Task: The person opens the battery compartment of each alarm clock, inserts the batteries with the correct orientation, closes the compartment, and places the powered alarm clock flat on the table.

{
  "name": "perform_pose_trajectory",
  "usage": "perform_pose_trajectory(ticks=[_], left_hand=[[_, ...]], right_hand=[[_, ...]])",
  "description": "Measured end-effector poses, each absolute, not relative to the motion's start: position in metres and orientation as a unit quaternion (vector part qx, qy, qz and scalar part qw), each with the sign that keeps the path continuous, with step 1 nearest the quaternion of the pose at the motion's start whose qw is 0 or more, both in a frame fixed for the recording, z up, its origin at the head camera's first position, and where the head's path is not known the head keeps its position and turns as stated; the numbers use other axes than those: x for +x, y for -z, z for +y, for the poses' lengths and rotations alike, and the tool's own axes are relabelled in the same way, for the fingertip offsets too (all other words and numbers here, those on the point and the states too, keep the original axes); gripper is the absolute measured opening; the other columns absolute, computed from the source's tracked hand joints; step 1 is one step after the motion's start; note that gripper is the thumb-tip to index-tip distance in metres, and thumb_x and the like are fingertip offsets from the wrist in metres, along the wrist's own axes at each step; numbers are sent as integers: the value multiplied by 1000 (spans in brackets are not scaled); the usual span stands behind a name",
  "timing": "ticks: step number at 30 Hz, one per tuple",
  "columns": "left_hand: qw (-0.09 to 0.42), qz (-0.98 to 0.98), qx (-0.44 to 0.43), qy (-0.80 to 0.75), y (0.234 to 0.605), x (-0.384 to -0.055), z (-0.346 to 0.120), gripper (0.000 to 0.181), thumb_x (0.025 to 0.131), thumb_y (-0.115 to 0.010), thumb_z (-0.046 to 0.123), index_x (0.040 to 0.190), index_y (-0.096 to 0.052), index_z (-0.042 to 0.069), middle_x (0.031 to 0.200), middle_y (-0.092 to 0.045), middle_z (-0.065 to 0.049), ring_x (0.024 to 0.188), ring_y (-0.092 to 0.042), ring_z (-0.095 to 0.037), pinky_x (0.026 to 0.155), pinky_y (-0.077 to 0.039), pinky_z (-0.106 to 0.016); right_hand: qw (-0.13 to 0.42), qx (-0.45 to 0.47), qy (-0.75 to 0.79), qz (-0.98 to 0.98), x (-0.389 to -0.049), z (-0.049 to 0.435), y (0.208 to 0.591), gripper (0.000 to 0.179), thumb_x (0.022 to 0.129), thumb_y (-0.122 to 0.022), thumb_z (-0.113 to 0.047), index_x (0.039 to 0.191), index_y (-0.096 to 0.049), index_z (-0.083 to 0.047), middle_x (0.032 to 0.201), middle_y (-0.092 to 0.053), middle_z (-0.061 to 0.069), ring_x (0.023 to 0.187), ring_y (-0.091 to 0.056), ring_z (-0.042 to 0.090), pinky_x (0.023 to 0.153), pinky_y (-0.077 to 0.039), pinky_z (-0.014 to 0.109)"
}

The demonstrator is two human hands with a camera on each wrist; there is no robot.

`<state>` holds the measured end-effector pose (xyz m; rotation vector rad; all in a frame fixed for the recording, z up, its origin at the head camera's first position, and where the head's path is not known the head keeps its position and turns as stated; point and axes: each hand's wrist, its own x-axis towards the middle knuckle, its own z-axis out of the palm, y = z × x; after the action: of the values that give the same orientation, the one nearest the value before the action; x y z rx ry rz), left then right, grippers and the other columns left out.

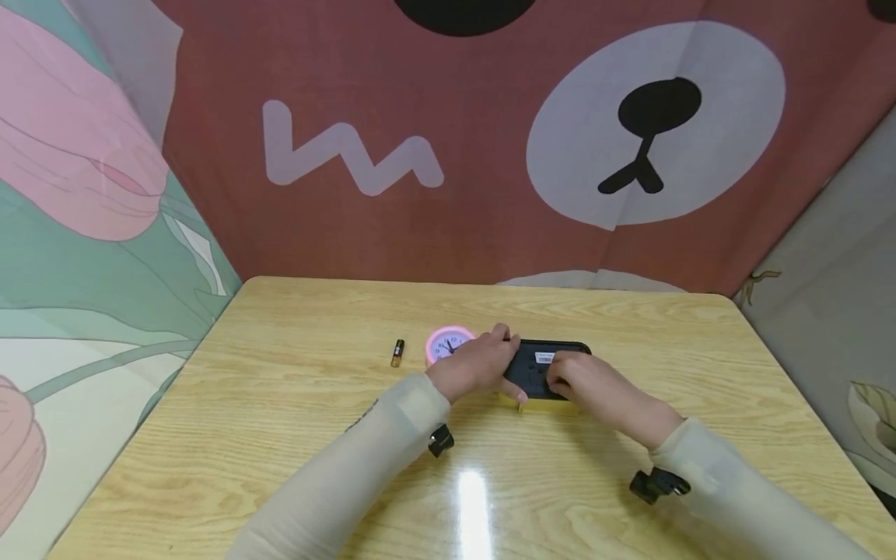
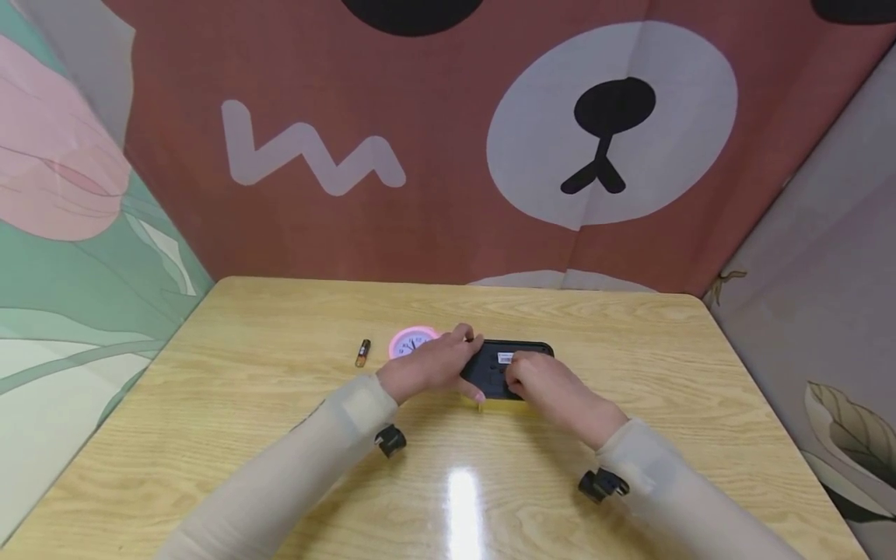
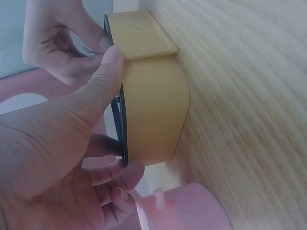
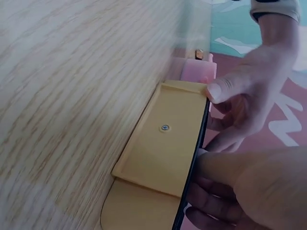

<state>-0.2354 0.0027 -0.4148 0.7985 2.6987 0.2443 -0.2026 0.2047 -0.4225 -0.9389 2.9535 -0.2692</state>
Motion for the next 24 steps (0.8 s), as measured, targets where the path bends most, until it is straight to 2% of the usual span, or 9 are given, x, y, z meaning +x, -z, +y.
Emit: perform_pose_trajectory(ticks=[5,9,14,18,24], left_hand=[[158,943,281,-83,415,-235,4,103,82,-73,60,161,-27,11,154,-37,-9,118,-52,-18,95,-50,-30],[155,943,284,-80,414,-235,3,103,83,-72,60,161,-27,11,154,-37,-9,119,-53,-19,96,-50,-31],[158,943,282,-82,413,-235,2,103,82,-72,61,161,-27,11,155,-37,-10,120,-53,-19,97,-50,-32],[159,943,281,-85,413,-235,2,104,82,-73,61,161,-27,11,155,-37,-10,119,-53,-19,98,-50,-32],[158,942,280,-93,414,-236,1,103,82,-75,59,160,-28,11,154,-38,-10,116,-53,-19,97,-51,-32]], right_hand=[[33,-285,119,951,-202,211,421,3,91,-76,-14,93,-76,-12,93,-67,-2,82,-62,8,74,-56,33],[13,-284,130,950,-202,216,417,14,93,-75,-22,101,-75,-12,101,-68,2,89,-66,15,79,-57,39],[-14,-288,125,949,-206,224,412,29,93,-75,-24,115,-72,-7,113,-68,10,101,-67,26,85,-57,46],[-13,-280,118,953,-210,232,413,38,93,-74,-26,124,-69,-4,123,-65,16,110,-65,31,91,-56,50],[10,-261,110,959,-214,241,416,48,93,-74,-31,133,-64,-6,131,-61,18,118,-61,35,97,-53,54]])
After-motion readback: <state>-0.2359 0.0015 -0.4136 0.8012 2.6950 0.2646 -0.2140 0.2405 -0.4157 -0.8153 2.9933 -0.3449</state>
